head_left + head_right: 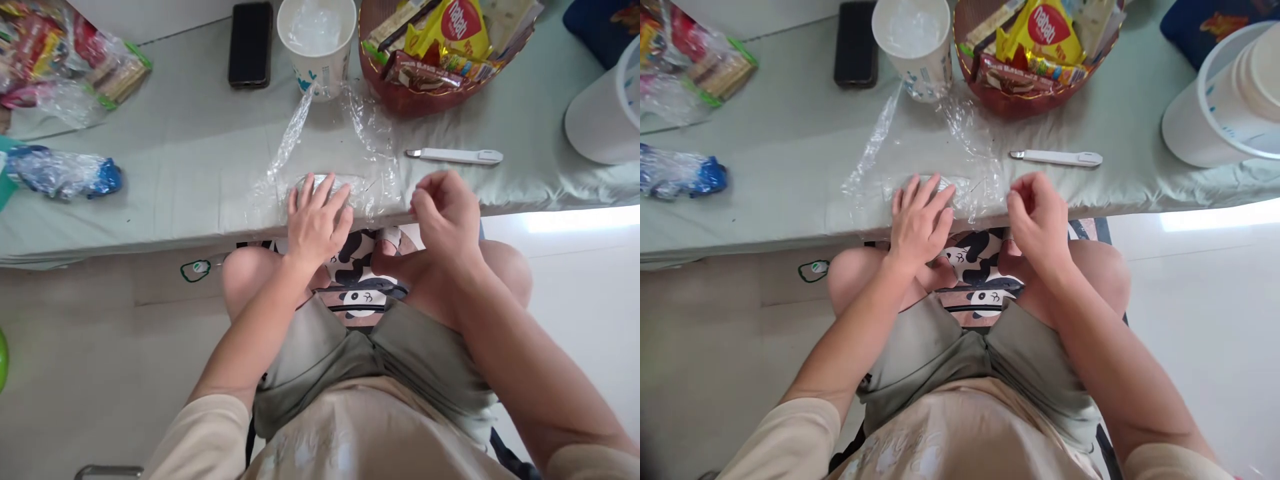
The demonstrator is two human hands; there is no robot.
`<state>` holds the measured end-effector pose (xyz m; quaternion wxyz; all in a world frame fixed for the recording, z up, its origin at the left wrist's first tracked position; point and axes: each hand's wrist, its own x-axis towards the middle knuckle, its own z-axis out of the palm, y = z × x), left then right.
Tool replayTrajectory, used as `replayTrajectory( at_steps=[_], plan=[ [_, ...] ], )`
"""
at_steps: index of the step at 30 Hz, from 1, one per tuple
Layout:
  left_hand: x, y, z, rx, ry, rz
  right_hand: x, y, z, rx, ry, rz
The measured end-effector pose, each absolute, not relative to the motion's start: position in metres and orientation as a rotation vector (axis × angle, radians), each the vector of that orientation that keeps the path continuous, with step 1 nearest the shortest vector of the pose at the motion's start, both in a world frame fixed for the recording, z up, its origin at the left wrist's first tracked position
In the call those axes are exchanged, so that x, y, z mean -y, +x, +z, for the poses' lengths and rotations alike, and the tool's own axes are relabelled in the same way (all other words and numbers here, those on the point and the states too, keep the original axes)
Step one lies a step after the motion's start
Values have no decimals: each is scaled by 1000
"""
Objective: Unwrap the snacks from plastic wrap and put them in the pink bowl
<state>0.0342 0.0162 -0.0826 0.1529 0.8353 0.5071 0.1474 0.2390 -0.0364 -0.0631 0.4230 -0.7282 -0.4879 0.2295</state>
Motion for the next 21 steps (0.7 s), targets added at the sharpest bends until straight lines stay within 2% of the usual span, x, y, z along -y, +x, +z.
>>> replayTrajectory(
  at_steps=[3,7,13,21],
  plan=[
    [-20,34,-79,-1437,2318,393,62,224,-65,1000,-1904,908],
    [-26,29,-78,-1381,2197,350,63,201,-86,635,-1709,1343],
    [-30,26,-86,-1345,2066,407,59,187,-95,425,-1531,1351],
    [-56,0,-108,-1192,1873,1221,71,194,-85,399,-1363,1203]
  ],
)
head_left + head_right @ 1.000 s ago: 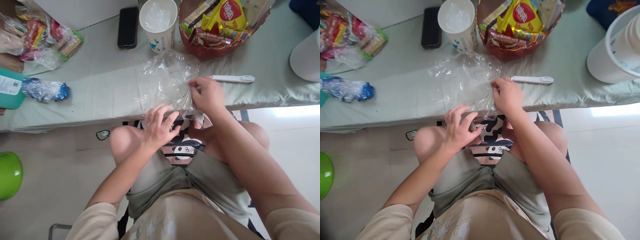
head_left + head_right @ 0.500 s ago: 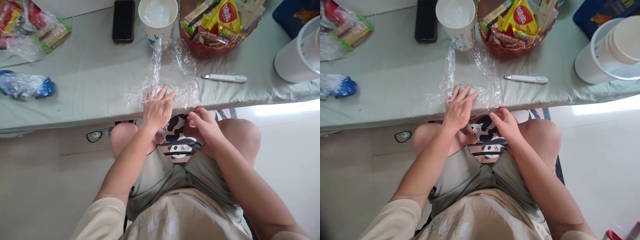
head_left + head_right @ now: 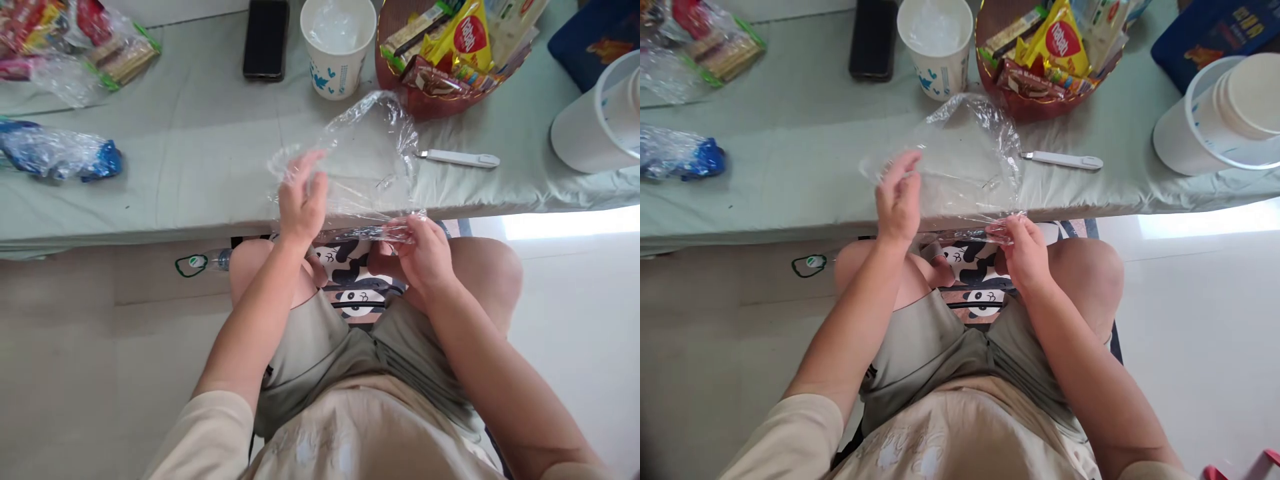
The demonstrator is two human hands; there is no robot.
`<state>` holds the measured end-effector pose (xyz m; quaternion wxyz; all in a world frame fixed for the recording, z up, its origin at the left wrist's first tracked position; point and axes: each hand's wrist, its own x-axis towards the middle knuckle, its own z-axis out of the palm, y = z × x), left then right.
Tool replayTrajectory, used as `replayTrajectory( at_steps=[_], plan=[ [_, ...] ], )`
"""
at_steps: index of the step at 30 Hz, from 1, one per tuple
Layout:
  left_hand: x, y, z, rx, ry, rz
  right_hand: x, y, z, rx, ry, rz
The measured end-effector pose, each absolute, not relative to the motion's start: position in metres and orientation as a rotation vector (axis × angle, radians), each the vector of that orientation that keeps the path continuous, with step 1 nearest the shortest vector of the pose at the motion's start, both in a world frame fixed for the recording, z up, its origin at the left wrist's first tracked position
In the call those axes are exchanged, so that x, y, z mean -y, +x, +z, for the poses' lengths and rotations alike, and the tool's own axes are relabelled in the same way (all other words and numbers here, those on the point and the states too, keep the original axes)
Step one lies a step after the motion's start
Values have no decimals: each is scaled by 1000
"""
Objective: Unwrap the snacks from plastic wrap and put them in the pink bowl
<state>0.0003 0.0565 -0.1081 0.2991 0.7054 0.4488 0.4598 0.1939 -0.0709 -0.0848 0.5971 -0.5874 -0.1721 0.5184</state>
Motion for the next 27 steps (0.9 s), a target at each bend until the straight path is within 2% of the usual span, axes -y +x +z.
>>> replayTrajectory(
  at_steps=[5,10,13,16,22,27],
  plan=[
    [-54,-30,-92,-1160,1764,1390,66,211,-69,126,-1340,1172],
    [-18,-53,-71,-893,2174,1003,64,234,-57,147,-1279,1291],
    [-3,-50,-68,-936,2412,764,64,244,-55,119,-1240,1354],
    [-2,-40,-71,-1045,2399,853,66,246,-54,202,-1222,1358],
    [-10,-32,-76,-1001,1942,1138,84,248,-61,576,-1208,1010],
    [-14,-33,-78,-1047,1788,1170,86,265,-74,1111,-1656,527]
  ],
)
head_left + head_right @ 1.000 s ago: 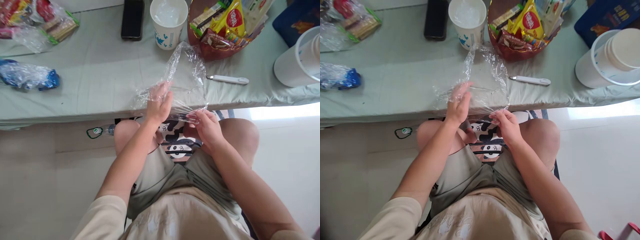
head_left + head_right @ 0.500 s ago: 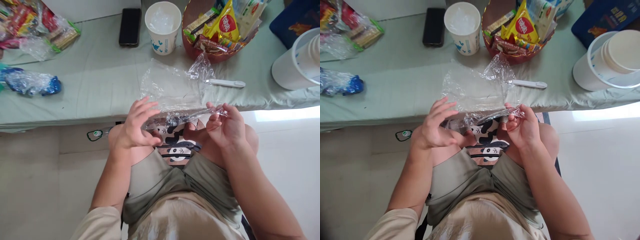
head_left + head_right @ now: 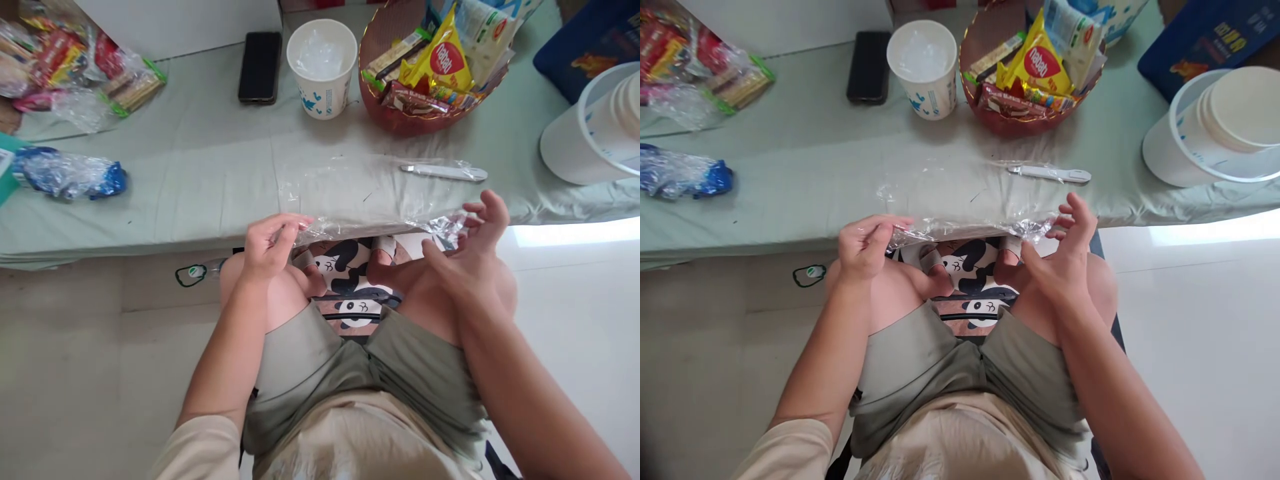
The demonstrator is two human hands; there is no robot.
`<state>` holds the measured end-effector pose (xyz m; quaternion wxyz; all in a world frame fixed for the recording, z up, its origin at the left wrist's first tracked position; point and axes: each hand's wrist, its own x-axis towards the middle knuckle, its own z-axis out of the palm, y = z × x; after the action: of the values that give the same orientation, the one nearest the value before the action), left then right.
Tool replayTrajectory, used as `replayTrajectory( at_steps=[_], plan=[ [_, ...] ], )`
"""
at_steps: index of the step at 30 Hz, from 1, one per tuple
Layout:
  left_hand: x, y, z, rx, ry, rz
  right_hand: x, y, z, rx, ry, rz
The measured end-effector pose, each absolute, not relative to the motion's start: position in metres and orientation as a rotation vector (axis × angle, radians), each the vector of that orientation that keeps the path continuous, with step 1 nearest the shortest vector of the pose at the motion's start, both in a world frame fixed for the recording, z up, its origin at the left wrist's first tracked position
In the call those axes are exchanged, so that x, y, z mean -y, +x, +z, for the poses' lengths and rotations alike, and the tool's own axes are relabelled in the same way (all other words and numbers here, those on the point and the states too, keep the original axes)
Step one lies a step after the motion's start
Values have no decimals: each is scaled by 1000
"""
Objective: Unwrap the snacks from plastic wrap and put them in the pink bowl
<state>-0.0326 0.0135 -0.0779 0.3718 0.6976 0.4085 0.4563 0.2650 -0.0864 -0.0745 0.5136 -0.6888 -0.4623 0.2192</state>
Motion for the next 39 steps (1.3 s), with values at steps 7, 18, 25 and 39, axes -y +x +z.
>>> replayTrajectory(
  at_steps=[7,18,25,39],
  plan=[
    [-26,-27,-80,-1218,1682,1099,58,267,-63,1365,-1638,336],
    [-41,-28,-89,-1404,1895,995,48,259,-87,999,-1436,711],
    [-88,-18,-80,-1352,2141,688,41,263,-86,965,-1489,682],
    [-120,3,-65,-979,1836,844,27,262,-73,832,-1332,708]
  ],
)
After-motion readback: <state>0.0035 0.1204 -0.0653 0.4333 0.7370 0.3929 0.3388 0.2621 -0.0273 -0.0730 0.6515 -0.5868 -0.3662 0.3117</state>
